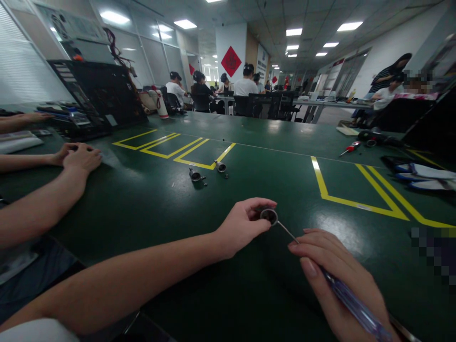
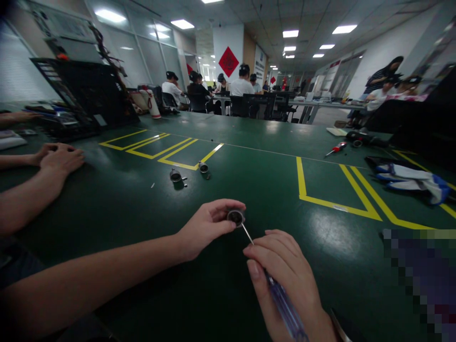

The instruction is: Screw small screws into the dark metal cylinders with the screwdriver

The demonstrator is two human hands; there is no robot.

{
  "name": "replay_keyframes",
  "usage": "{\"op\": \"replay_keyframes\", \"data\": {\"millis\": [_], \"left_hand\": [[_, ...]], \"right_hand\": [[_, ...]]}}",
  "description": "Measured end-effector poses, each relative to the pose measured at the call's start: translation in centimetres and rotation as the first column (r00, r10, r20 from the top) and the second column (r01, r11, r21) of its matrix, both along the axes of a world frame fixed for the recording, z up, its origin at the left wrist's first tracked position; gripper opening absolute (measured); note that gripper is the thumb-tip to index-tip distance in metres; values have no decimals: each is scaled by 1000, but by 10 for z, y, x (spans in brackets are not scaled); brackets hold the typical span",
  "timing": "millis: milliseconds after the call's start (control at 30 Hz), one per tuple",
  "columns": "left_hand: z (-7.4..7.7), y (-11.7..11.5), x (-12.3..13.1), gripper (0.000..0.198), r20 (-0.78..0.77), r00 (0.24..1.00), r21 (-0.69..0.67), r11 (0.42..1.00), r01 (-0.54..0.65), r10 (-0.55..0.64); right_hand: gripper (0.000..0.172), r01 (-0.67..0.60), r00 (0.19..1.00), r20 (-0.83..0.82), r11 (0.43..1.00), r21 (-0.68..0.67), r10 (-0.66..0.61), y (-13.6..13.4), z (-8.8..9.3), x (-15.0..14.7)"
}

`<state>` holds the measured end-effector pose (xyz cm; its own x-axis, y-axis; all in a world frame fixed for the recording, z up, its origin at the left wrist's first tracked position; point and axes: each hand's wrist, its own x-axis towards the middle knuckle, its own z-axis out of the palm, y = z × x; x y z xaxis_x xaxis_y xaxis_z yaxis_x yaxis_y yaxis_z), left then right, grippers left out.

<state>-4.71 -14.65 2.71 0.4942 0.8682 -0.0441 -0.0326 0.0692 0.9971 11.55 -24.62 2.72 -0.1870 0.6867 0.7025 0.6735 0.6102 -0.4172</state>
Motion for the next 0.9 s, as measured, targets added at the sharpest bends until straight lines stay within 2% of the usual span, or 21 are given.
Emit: {"op": "replay_keyframes", "data": {"millis": [67, 167, 233, 300, 367, 433, 500, 567, 700, 800, 900], "left_hand": [[-6, 9, 1, 58, 15, 999, 33, 999, 31, -31], [-17, 31, 4, 53, -86, 996, 267, 964, 15, 8], [-20, 48, 6, 47, -202, 976, 467, 884, 27, 77], [-20, 64, 9, 42, -281, 950, 612, 788, 68, 136], [-17, 80, 12, 35, -338, 922, 701, 704, 114, 187], [-14, 94, 15, 30, -378, 895, 757, 635, 153, 235], [-14, 107, 20, 32, -390, 886, 781, 600, 175, 249], [-16, 120, 25, 37, -373, 896, 781, 604, 162, 242], [-23, 140, 34, 39, -346, 933, 653, 739, 166, 97], [-26, 151, 37, 37, -350, 929, 659, 736, 154, 119], [-26, 160, 36, 24, -376, 919, 678, 712, 185, 119]], "right_hand": [[16, 31, 995, -97, 996, -82, -39, 4, 2, 4], [16, 46, 954, -273, 959, -281, -126, 16, 6, 12], [25, -17, 889, -426, 918, -396, -167, 28, 7, 18], [31, -94, 786, -575, 876, -473, -226, 42, 7, 23], [30, -192, 661, -711, 862, -470, -240, 56, 6, 26], [27, -226, 599, -768, 872, -435, -227, 70, 4, 26], [21, -241, 557, -802, 882, -405, -216, 83, 3, 24], [14, -257, 521, -829, 889, -379, -202, 95, 2, 22], [12, -278, 499, -850, 898, -340, -168, 116, -1, 18], [13, -282, 531, -833, 896, -344, -153, 129, -2, 16], [14, -276, 583, -799, 890, -364, -146, 141, -2, 15]]}}
